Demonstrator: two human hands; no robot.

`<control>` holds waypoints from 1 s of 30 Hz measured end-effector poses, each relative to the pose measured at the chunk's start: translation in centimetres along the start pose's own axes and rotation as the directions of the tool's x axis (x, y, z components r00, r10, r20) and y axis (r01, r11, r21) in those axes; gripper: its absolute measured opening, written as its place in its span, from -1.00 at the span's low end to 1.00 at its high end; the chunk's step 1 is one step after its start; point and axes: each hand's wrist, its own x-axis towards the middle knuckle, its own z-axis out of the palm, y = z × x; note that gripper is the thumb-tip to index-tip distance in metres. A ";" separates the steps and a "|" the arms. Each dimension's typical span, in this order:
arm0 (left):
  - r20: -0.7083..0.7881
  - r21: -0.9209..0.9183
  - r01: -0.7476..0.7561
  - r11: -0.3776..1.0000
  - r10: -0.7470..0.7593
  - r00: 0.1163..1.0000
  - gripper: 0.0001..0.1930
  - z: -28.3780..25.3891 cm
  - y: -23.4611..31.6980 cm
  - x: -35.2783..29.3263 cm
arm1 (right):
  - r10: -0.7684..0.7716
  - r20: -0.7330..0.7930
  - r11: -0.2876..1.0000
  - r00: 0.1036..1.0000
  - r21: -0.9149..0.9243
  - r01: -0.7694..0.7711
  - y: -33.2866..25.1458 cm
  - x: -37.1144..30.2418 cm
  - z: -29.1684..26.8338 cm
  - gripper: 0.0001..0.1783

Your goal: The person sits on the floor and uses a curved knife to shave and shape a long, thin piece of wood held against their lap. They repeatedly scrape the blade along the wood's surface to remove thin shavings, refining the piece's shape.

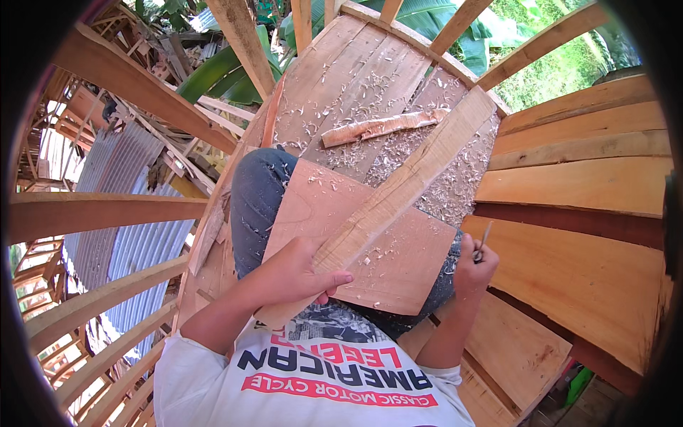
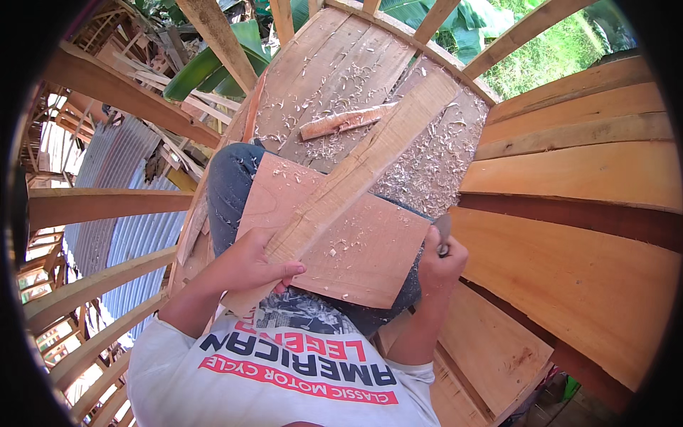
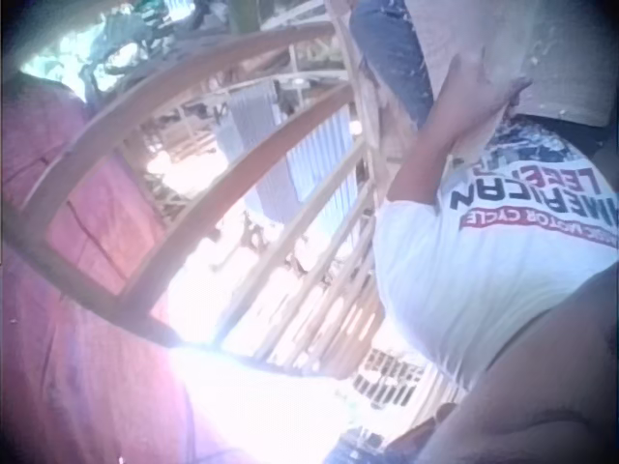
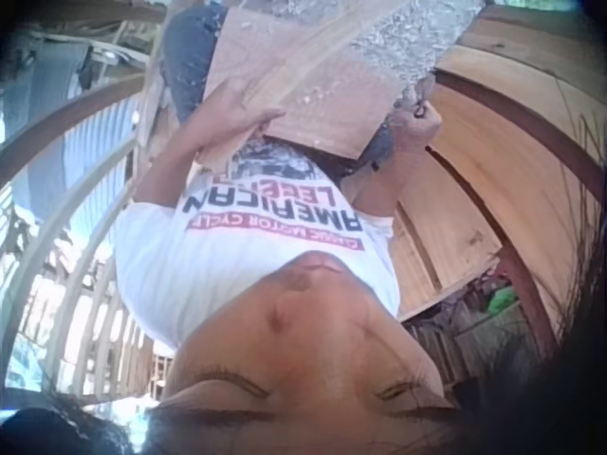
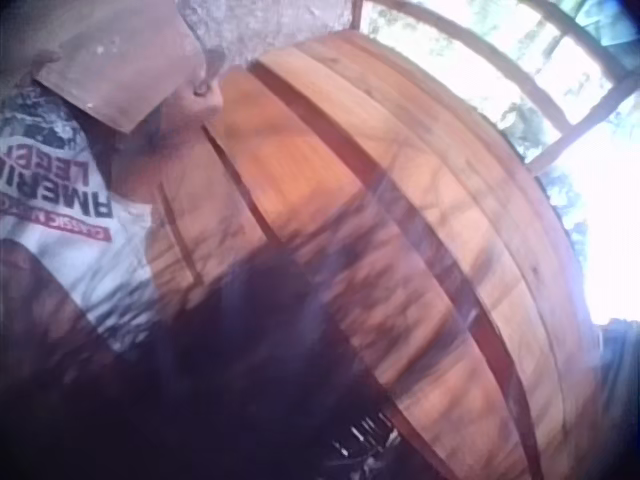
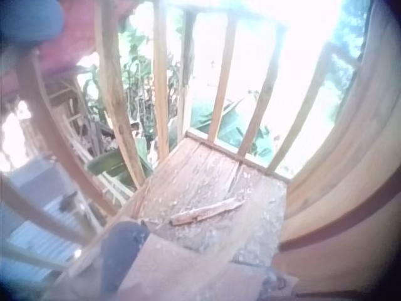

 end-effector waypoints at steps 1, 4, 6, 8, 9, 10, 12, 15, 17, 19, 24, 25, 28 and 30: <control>0.018 -0.059 -0.018 0.998 0.019 1.000 -0.72 0.0 0.2 0.4 | -0.036 0.062 0.999 0.997 0.019 0.035 -0.5 -1.3 1.1 -0.55; 0.049 -0.213 -0.042 0.976 0.053 0.997 -0.74 0.5 1.7 1.5 | 0.063 0.227 0.977 0.972 0.187 -0.106 -1.3 -4.2 3.4 -0.51; 0.053 -0.304 -0.041 0.952 0.060 0.997 -0.74 1.1 1.9 2.5 | 0.107 0.312 0.947 0.944 0.257 -0.193 -2.0 -5.9 4.5 -0.50; -0.015 -0.345 -0.232 0.910 0.242 0.970 -0.70 1.4 1.5 3.8 | 0.124 0.354 0.876 0.927 0.400 -0.270 -2.0 -7.0 5.3 -0.52; -0.050 -0.370 -0.325 0.871 0.330 0.943 -0.69 1.8 1.4 4.5 | 0.129 0.378 0.835 0.917 0.457 -0.306 -1.8 -7.3 5.4 -0.52; -0.101 -0.377 -0.367 0.850 0.356 0.929 -0.68 2.1 1.7 4.9 | 0.125 0.440 0.724 0.889 0.572 -0.385 -1.4 -7.6 5.2 -0.53; -0.214 -0.386 -0.450 0.805 0.397 0.893 -0.66 2.7 2.1 5.7 | 0.077 0.567 0.438 0.820 0.720 -0.539 -1.0 -8.2 4.9 -0.47; -0.369 -0.448 -0.577 0.683 0.446 0.815 -0.66 3.8 2.3 6.9 | 0.078 0.451 0.474 0.889 0.767 -0.431 -2.3 -8.9 4.8 -0.29; -0.424 -0.452 -0.648 0.613 0.492 0.760 -0.66 4.2 2.0 7.1 | 0.046 0.486 0.480 0.873 0.755 -0.446 -2.0 -8.6 4.8 -0.32; -0.466 -0.426 -0.700 0.573 0.524 0.713 -0.65 4.7 1.4 7.3 | 0.109 0.492 0.540 0.864 0.700 -0.467 -2.3 -8.4 4.7 -0.32; -0.460 -0.530 -0.693 0.488 0.521 0.719 -0.67 5.9 0.2 7.0 | 0.186 0.402 0.383 0.896 0.811 -0.443 -2.6 -8.0 4.6 -0.53; -0.442 -0.502 -0.681 0.533 0.518 0.732 -0.67 6.0 -0.1 6.9 | 0.178 0.378 0.389 0.909 0.821 -0.418 -2.4 -7.6 4.2 -0.55; -0.348 -0.405 -0.623 0.669 0.517 0.782 -0.65 5.5 -1.0 6.6 | 0.170 0.321 0.373 0.932 0.854 -0.362 -1.3 -6.1 2.4 -0.61; -0.232 -0.293 -0.575 0.764 0.527 0.818 -0.64 4.9 -1.2 5.6 | 0.202 0.316 0.325 0.927 0.871 -0.368 -0.4 -5.2 1.0 -0.67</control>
